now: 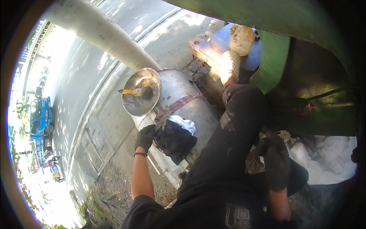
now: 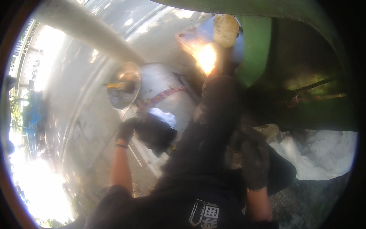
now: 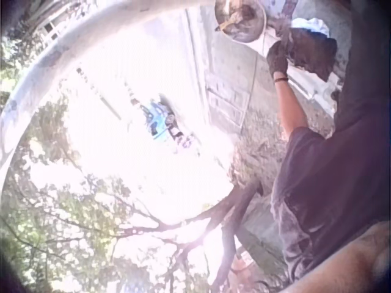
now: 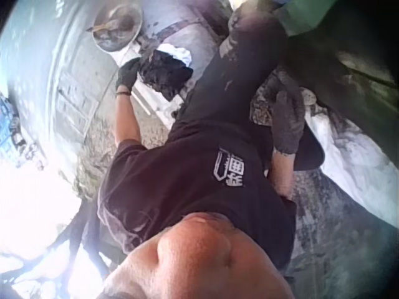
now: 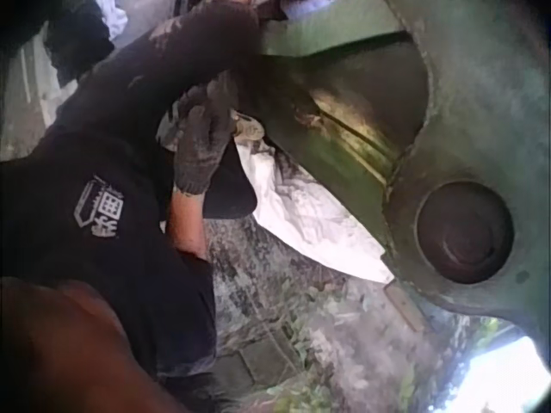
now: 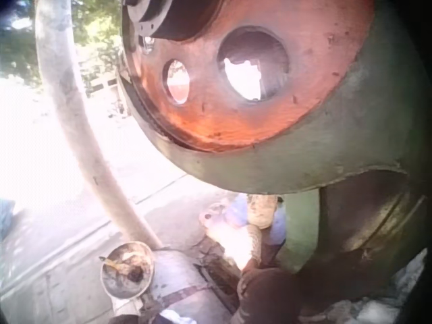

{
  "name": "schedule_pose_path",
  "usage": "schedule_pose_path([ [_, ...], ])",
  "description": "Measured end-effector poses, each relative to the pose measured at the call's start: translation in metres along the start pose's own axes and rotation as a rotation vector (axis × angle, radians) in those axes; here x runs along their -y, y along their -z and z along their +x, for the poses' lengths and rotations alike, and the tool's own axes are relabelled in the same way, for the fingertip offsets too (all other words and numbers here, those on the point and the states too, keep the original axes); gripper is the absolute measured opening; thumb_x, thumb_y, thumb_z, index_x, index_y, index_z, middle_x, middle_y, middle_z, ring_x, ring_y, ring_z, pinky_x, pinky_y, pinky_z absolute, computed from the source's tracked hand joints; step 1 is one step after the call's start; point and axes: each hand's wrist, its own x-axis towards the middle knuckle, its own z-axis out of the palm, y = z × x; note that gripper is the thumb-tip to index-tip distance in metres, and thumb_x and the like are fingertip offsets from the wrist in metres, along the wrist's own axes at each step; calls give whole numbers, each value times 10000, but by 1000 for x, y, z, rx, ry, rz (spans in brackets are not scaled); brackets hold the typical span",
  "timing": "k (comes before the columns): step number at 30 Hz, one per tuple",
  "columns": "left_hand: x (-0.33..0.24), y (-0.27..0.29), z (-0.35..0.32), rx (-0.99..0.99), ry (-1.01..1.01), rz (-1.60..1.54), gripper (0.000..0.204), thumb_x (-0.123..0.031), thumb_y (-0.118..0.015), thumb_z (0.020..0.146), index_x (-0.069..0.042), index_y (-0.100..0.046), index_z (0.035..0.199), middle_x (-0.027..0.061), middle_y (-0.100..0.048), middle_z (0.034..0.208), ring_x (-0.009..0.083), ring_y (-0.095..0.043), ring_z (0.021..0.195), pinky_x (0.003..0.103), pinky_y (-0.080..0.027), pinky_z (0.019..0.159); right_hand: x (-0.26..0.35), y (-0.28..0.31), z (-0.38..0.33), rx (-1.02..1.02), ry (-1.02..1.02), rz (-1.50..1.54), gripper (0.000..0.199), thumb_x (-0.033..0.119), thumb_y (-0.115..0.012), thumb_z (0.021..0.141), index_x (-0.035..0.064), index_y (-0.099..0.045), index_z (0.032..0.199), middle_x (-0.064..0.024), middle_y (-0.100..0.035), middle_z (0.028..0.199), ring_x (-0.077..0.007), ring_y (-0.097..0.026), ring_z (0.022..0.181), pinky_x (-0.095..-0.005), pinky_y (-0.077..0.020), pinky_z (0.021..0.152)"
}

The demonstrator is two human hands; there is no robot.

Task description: The person scrapes a large green metal component with a handheld scraper, removing old paint and rust from the surface. The person works on multiple areas of the component, including around bolts and edges, while wearing gloves.

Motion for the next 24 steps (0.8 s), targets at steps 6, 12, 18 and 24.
schedule_pose_path([
  [6,-46,-11,-12,-326,70,168,388,-328,-704,985,-70,-762,1268,195,-761,1230,397,-710,1164,485,-544,1033,1,-20,-6,-32,-147,189,418,132,-653,1062,-26,-621,1447,-134,-715,1274,-211,-707,1132,-338,-580,965],
  [12,-91,-17,-48,-205,-105,449,375,-402,-754,951,-115,-735,1191,165,-738,1168,403,-689,1128,515,-557,950,14,-23,-5,-15,40,-31,425,92,-684,1022,-1,-639,1434,-133,-715,1294,-216,-702,1206,-343,-589,995],
  [18,-126,-30,-42,-239,-213,351,234,-317,-786,874,-128,-773,1013,159,-741,1048,401,-692,1020,522,-560,868,-17,-2,-20,-58,388,-489,381,83,-721,1013,12,-655,1381,-138,-684,1377,-259,-709,1224,-365,-596,1018],
  [24,-277,59,-55,-80,-326,-242,206,-245,-756,950,-43,-739,984,176,-732,916,345,-718,814,416,-559,737,10,-10,-20,-60,523,-510,521,106,-775,987,0,-593,1463,-196,-658,1432,-317,-677,1293,-403,-569,1085],
])
